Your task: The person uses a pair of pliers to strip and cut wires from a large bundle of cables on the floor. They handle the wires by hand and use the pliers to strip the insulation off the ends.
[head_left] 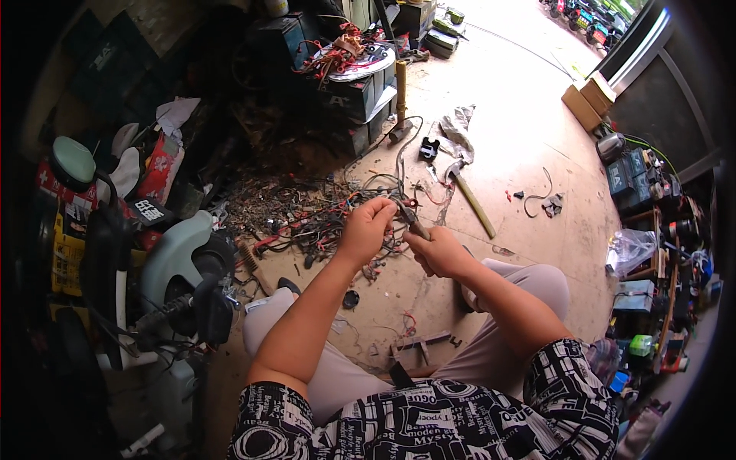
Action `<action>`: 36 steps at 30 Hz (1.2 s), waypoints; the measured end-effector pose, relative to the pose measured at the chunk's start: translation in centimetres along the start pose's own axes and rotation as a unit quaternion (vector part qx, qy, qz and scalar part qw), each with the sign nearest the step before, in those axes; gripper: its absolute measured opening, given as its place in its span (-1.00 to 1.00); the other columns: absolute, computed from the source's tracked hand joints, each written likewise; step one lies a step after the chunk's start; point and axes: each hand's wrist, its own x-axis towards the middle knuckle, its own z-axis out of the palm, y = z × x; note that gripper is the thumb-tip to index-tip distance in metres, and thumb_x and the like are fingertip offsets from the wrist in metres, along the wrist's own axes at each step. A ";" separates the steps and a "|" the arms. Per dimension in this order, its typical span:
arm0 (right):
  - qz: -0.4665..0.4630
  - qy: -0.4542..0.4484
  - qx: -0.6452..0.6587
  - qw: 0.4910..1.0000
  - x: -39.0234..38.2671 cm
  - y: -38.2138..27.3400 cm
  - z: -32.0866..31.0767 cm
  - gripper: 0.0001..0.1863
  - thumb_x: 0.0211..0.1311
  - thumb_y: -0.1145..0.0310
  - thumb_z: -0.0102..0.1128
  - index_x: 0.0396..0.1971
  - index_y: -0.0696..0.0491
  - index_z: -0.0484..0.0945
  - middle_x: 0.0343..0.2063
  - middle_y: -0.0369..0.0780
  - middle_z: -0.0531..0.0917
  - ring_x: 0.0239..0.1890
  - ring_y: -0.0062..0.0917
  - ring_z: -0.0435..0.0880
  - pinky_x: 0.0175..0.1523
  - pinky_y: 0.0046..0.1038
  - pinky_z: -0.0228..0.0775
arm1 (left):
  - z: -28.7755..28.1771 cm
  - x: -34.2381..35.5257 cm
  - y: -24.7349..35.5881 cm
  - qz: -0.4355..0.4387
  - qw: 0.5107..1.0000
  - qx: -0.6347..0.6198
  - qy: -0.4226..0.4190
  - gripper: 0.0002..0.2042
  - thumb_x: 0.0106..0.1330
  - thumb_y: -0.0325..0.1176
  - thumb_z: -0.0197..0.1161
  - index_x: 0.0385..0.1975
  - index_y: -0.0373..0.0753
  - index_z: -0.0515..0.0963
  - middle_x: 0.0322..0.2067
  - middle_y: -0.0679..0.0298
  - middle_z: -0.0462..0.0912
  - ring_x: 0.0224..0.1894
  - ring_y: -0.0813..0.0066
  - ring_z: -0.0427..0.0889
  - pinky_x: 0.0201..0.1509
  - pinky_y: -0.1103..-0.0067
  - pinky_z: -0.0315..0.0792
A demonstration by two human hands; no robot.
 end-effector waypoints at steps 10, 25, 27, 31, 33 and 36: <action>0.128 -0.039 0.278 0.951 1.8 2.7 -2.8 -0.59 0.34 0.06 -0.06 0.08 -0.06 0.42 -0.19 -0.33 0.55 -0.44 -0.57 0.54 -0.44 -0.53 0.40 | -1.7 1.0 -0.5 -0.048 0.843 -0.536 0.008 -0.84 0.44 -0.24 -0.06 -0.27 -0.15 0.42 -0.48 0.46 0.36 -0.65 0.71 0.17 -0.63 0.75 0.04; 0.079 -0.082 0.401 0.909 2.0 1.2 1.0 -0.69 0.25 0.05 0.09 -0.46 -0.01 0.45 -0.71 -0.33 0.43 -0.74 -0.58 0.43 -0.78 -0.55 0.14 | -4.2 2.0 -2.2 0.002 0.939 -0.200 0.278 -0.66 0.40 -0.30 -0.02 0.13 -0.22 0.30 -0.02 0.20 0.44 -0.08 0.38 0.43 -0.09 0.52 0.35; 0.072 -0.021 0.339 0.938 1.8 1.2 0.0 -0.70 0.23 0.07 0.14 -0.49 0.00 0.42 -0.75 -0.35 0.40 -0.77 -0.61 0.36 -0.70 -0.58 0.13 | -3.9 1.6 -2.1 0.128 0.917 0.186 0.329 -0.43 0.31 -0.37 0.07 0.31 -0.20 0.09 0.32 0.10 0.05 0.35 0.21 0.03 0.34 0.31 0.04; 0.018 0.064 0.269 0.961 2.8 1.8 -0.2 -0.70 0.22 0.11 0.17 -0.52 -0.01 0.37 -0.75 -0.38 0.39 -0.77 -0.67 0.32 -0.71 -0.59 0.09 | -1.6 0.1 -0.5 0.255 0.919 0.277 0.116 -0.74 0.22 -0.38 0.16 -0.09 -0.15 0.56 -0.08 0.18 0.59 0.19 0.17 0.37 0.32 0.29 0.06; 0.006 0.069 0.256 0.964 2.6 1.2 -0.2 -0.73 0.20 0.13 0.19 -0.50 0.00 0.41 -0.75 -0.38 0.38 -0.78 -0.69 0.31 -0.71 -0.61 0.06 | -0.6 -1.0 -1.0 0.240 0.924 0.290 0.072 -0.78 0.21 -0.36 0.18 -0.14 -0.15 0.57 -0.12 0.17 0.61 0.09 0.21 0.45 0.25 0.32 0.16; -0.019 0.069 0.227 0.971 2.7 1.3 -0.2 -0.74 0.17 0.16 0.21 -0.43 0.05 0.47 -0.73 -0.36 0.40 -0.73 -0.67 0.35 -0.66 -0.60 0.11 | -0.6 -1.0 -2.0 0.180 0.950 0.256 -0.001 -0.83 0.20 -0.35 0.21 -0.25 -0.20 0.59 -0.22 0.18 0.62 -0.14 0.29 0.56 0.05 0.40 0.32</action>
